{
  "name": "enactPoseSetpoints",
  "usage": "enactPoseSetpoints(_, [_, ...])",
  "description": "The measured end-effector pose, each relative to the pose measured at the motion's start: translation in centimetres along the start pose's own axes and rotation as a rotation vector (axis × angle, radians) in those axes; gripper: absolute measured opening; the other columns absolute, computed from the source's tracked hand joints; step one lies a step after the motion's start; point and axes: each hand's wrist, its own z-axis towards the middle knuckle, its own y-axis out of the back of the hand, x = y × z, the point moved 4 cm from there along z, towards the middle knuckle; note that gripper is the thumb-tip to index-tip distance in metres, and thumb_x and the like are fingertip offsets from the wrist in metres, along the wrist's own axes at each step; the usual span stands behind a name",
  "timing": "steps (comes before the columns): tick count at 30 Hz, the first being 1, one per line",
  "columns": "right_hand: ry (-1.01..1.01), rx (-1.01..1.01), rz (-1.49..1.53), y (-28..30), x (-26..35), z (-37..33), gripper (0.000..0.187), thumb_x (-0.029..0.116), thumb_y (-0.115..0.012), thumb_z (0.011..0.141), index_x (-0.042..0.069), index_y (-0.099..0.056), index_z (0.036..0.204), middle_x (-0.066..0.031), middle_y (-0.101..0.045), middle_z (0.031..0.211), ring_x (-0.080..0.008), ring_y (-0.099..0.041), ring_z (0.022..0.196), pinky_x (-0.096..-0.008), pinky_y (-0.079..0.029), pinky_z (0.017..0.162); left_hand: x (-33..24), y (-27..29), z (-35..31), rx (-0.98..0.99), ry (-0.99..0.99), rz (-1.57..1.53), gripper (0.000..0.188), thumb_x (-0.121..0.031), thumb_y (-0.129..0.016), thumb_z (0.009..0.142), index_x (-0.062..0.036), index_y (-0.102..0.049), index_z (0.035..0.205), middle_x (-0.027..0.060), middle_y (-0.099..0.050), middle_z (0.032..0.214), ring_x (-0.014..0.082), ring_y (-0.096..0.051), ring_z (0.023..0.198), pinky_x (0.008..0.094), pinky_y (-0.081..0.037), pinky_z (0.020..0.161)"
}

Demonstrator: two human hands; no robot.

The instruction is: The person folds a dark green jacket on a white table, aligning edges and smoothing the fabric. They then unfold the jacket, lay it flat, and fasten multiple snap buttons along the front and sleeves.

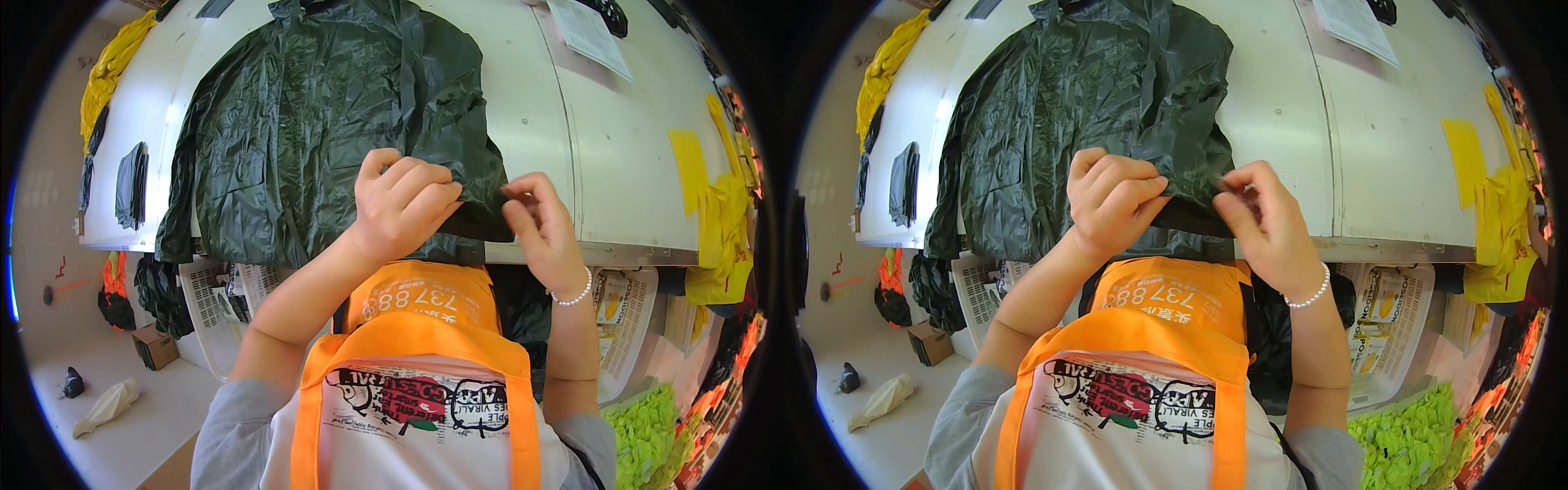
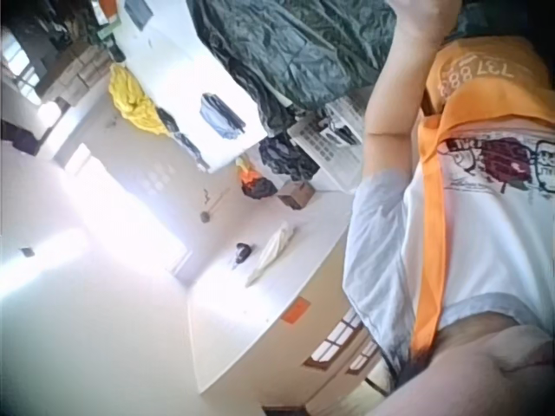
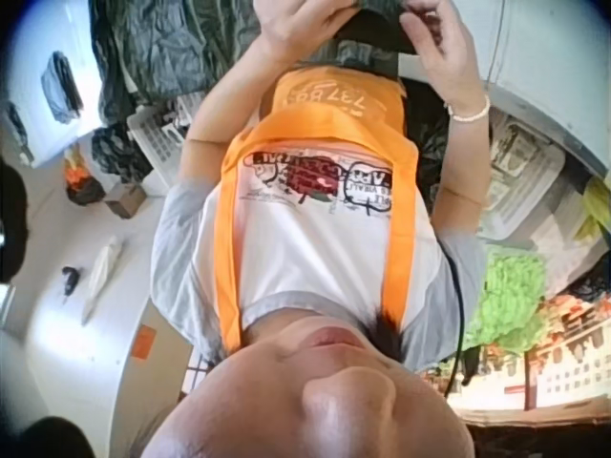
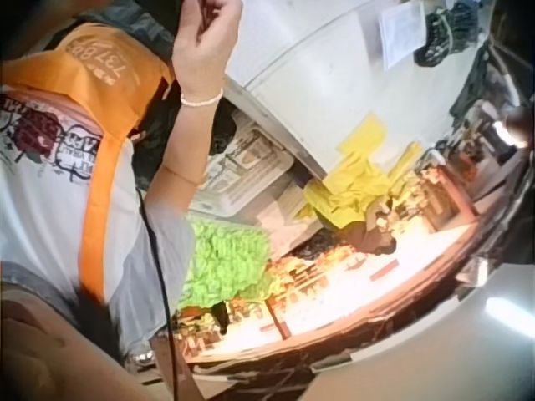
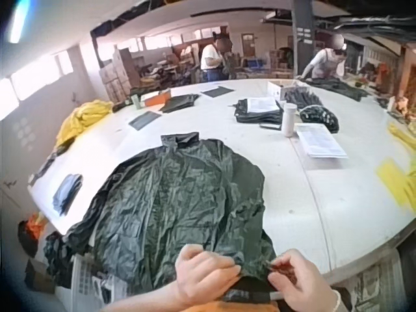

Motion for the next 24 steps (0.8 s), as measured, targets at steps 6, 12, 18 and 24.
enactPoseSetpoints(6, [0.012,0.053,-0.032,-0.8,0.8,1.0,0.018,0.008,-0.066,0.086,-0.002,-0.052,0.093,-0.0041,-0.051,0.081,-0.0080,-0.049,0.067,-0.0221,-0.043,0.062,-0.2,-0.2,-0.6,0.019,-0.097,0.064,0.025,-0.013,-0.077,0.059,-0.0115,-0.059,0.076,-0.0017,-0.063,0.077,0.0141,-0.058,0.063,0.0329,-0.034,0.068])
enactPoseSetpoints(12, [0.080,0.018,-0.053,-1.1,1.0,1.3,0.018,0.008,-0.068,0.083,-0.003,-0.054,0.086,-0.0058,-0.052,0.079,-0.0097,-0.050,0.064,-0.0228,-0.043,0.058,-0.1,-0.4,-0.6,0.036,-0.140,0.081,0.023,-0.015,-0.075,0.061,-0.0113,-0.058,0.076,-0.0016,-0.062,0.077,0.0133,-0.058,0.063,0.0327,-0.033,0.069])
enactPoseSetpoints(18, [0.177,-0.016,-0.250,-1.0,2.8,1.4,0.019,0.007,-0.071,0.080,-0.002,-0.055,0.085,-0.0086,-0.053,0.079,-0.0142,-0.053,0.061,-0.0238,-0.044,0.056,0.0,-0.2,-0.4,0.041,-0.148,0.080,0.020,-0.016,-0.073,0.062,-0.0112,-0.058,0.074,-0.0016,-0.062,0.077,0.0131,-0.058,0.063,0.0327,-0.033,0.068])
enactPoseSetpoints(24, [0.195,0.006,-0.227,-1.3,3.2,1.4,0.019,0.006,-0.072,0.078,-0.002,-0.056,0.084,-0.0079,-0.053,0.078,-0.0134,-0.052,0.061,-0.0238,-0.044,0.056,-0.1,-0.2,-0.2,0.029,-0.154,0.086,0.020,-0.016,-0.073,0.062,-0.0115,-0.058,0.074,-0.0016,-0.062,0.077,0.0127,-0.057,0.063,0.0320,-0.033,0.068])
